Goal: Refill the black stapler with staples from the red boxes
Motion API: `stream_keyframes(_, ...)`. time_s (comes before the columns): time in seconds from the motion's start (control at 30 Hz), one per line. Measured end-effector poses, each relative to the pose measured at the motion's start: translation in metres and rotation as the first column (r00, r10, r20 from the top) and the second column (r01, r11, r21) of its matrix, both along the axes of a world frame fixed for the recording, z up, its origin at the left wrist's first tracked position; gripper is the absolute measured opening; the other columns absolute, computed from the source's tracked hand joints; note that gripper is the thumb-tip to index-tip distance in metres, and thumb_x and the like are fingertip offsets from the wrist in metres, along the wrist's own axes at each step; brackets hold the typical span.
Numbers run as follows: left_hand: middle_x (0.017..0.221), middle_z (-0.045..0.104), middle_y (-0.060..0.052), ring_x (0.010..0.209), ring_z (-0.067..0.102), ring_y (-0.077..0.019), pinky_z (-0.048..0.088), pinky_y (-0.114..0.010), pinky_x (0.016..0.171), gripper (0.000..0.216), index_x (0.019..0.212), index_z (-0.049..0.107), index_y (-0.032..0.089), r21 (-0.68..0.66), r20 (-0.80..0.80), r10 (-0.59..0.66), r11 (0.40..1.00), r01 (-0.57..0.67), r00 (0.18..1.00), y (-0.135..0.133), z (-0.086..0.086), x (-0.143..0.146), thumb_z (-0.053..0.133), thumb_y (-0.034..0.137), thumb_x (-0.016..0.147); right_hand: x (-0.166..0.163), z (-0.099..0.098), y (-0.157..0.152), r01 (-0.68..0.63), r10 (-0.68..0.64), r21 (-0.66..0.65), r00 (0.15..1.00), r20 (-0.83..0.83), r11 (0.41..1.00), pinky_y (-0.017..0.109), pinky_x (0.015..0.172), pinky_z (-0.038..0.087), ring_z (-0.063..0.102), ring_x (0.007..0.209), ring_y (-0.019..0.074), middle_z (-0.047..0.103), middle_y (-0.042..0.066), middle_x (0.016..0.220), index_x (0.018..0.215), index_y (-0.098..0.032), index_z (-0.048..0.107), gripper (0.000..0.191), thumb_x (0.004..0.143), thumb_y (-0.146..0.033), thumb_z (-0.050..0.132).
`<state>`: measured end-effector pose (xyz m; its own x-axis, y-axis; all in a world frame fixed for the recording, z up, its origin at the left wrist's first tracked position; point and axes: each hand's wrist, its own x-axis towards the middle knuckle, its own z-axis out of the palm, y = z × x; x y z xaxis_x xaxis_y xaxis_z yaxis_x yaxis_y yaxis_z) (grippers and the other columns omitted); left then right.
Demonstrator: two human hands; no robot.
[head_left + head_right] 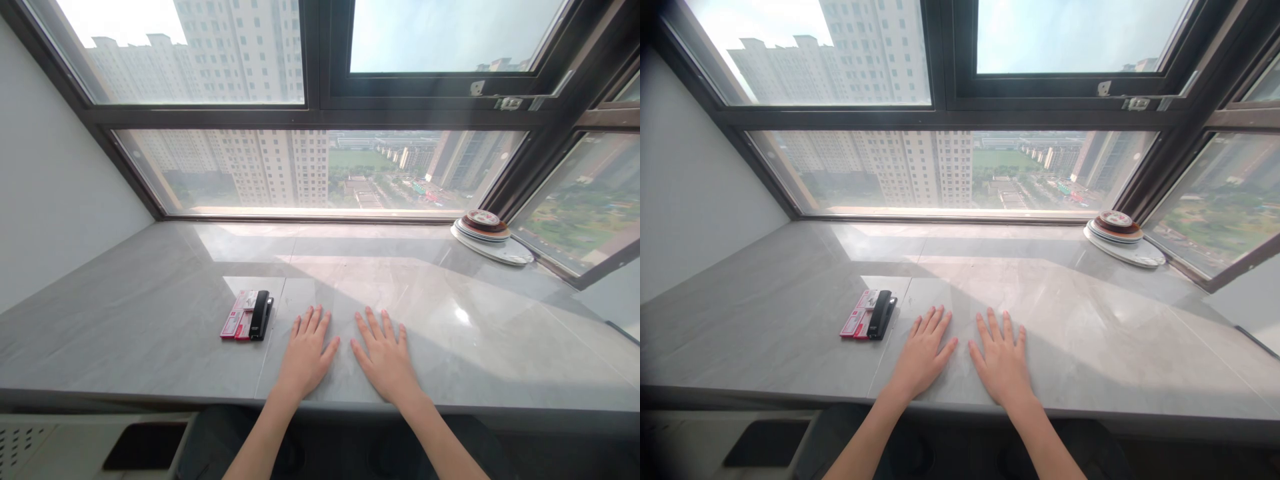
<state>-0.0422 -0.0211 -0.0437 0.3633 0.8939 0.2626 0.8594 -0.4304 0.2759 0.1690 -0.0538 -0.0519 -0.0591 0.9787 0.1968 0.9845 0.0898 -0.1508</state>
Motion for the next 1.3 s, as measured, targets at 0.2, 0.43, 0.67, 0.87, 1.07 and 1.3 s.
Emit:
stream_keyframes(0.2,0.171,0.029,-0.005,0.159,0.023,-0.0296,0.022,-0.055,0.128,0.058,0.161,0.036,0.029,-0.004,-0.028,0.007,1.0,-0.007,1.0,-0.0011,0.0018,0.0003,0.039,0.05,0.107,-0.0017,0.001,-0.0006,0.019,-0.018,-0.012,0.999,0.05,1.0,0.069,0.123,0.002,0.004,0.16,0.0381,0.012,-0.001,0.174,0.166,-0.037,0.024,0.064,0.106,-0.056,0.033)
stream_keyframes(0.43,0.17,0.03,-0.005,0.158,0.024,-0.0296,0.023,-0.055,0.128,0.058,0.161,0.036,0.028,0.001,-0.026,0.008,1.0,-0.008,1.0,-0.0011,0.0022,0.0004,0.04,0.049,0.107,-0.0025,0.0019,-0.0003,0.028,-0.026,-0.02,0.997,0.07,0.999,0.069,0.124,0.005,0.005,0.16,0.0382,0.01,-0.003,0.174,0.166,-0.038,0.023,0.064,0.105,-0.057,0.032)
stream_keyframes(0.67,0.17,0.03,-0.006,0.158,0.025,-0.0308,0.023,-0.056,0.127,0.057,0.16,0.038,0.028,0.004,-0.016,0.004,1.0,-0.004,1.0,-0.0003,0.0016,0.0002,0.04,0.049,0.107,-0.0019,0.0017,-0.0005,0.02,-0.02,-0.003,0.999,0.043,1.0,0.069,0.123,0.006,0.005,0.16,0.0382,0.012,-0.002,0.174,0.166,-0.038,0.024,0.064,0.105,-0.057,0.033)
stream_keyframes(0.87,0.17,0.031,-0.007,0.158,0.025,-0.0313,0.024,-0.057,0.127,0.058,0.16,0.038,0.027,0.018,-0.011,-0.002,1.0,0.002,1.0,0.0003,0.0,0.0002,0.041,0.049,0.107,-0.0012,0.0016,0.0001,0.017,-0.017,-0.006,0.999,0.038,1.0,0.069,0.124,0.006,0.006,0.16,0.038,0.013,-0.003,0.174,0.166,-0.038,0.025,0.064,0.105,-0.056,0.035)
stream_keyframes(1.07,0.17,0.03,-0.008,0.158,0.025,-0.0318,0.023,-0.058,0.127,0.058,0.16,0.038,0.027,0.025,-0.025,-0.007,1.0,0.007,1.0,0.0,-0.0013,-0.0003,0.041,0.049,0.107,-0.0017,0.0015,0.0003,0.02,-0.02,-0.009,0.999,0.025,1.0,0.069,0.124,0.005,0.005,0.161,0.0375,0.013,-0.003,0.174,0.166,-0.039,0.026,0.064,0.105,-0.056,0.035)
stream_keyframes(1.3,0.17,0.03,-0.007,0.158,0.025,-0.031,0.023,-0.056,0.127,0.059,0.161,0.037,0.027,0.019,-0.039,-0.002,1.0,0.003,0.999,-0.0008,0.0005,-0.0002,0.039,0.05,0.107,-0.002,0.0011,-0.0006,0.026,-0.026,-0.005,0.999,0.043,1.0,0.069,0.124,0.005,0.005,0.161,0.0373,0.013,-0.003,0.174,0.166,-0.039,0.024,0.064,0.105,-0.056,0.034)
